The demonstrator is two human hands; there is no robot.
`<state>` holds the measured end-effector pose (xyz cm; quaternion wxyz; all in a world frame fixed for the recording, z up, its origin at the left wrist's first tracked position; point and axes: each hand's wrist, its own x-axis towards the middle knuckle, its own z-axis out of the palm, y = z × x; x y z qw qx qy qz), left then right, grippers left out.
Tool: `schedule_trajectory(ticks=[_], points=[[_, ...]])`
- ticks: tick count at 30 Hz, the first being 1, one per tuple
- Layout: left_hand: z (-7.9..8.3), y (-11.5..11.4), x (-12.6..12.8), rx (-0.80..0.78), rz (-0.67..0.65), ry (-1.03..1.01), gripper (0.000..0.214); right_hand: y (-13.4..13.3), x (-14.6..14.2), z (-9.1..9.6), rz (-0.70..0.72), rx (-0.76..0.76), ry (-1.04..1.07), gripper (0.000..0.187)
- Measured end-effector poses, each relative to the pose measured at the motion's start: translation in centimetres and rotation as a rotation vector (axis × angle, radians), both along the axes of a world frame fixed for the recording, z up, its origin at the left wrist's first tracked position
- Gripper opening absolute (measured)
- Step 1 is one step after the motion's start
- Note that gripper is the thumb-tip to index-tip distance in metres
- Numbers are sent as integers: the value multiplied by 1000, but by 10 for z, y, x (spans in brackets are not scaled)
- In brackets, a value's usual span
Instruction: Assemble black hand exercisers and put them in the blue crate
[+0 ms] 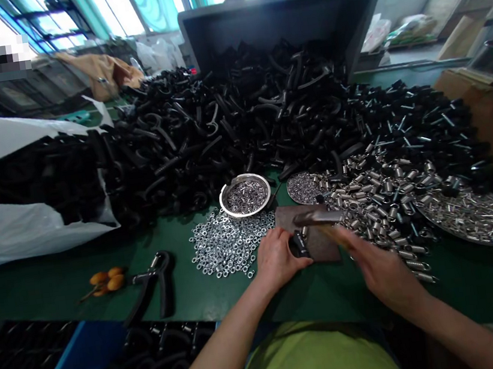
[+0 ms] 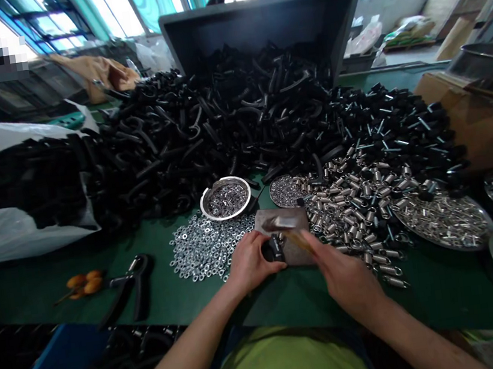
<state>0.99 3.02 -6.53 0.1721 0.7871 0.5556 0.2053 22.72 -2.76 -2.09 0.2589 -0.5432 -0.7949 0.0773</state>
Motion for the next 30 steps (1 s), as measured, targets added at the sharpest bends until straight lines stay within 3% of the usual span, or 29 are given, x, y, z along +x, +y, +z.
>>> schedule_trajectory(ticks=[4, 8, 12, 15, 18, 22, 26, 28, 30], points=[[0, 0, 1, 12, 3, -6, 57, -5, 8, -24, 33, -136, -139, 47], [-2, -3, 1, 12, 28, -55, 58, -32, 30, -38, 21, 1, -239, 48], [-2, -6, 0, -10, 113, -217, 54, -59, 57, -53, 139, 114, -406, 44], [3, -9, -3, -52, 206, -393, 54, -62, 67, -64, 199, 162, -493, 42], [14, -17, 0, -151, 274, -545, 54, -50, 54, -63, 193, 191, -420, 41], [26, -37, 17, -325, 289, -694, 55, -20, 4, -45, 97, 78, -33, 47], [31, -48, 23, -354, 104, -687, 47, 13, -41, -31, 44, 26, 178, 29], [31, -39, 11, -337, -29, -612, 48, 30, -45, -29, 38, 1, 154, 26], [32, -17, -12, -294, -63, -537, 46, 44, -40, -31, 11, -58, 42, 28]])
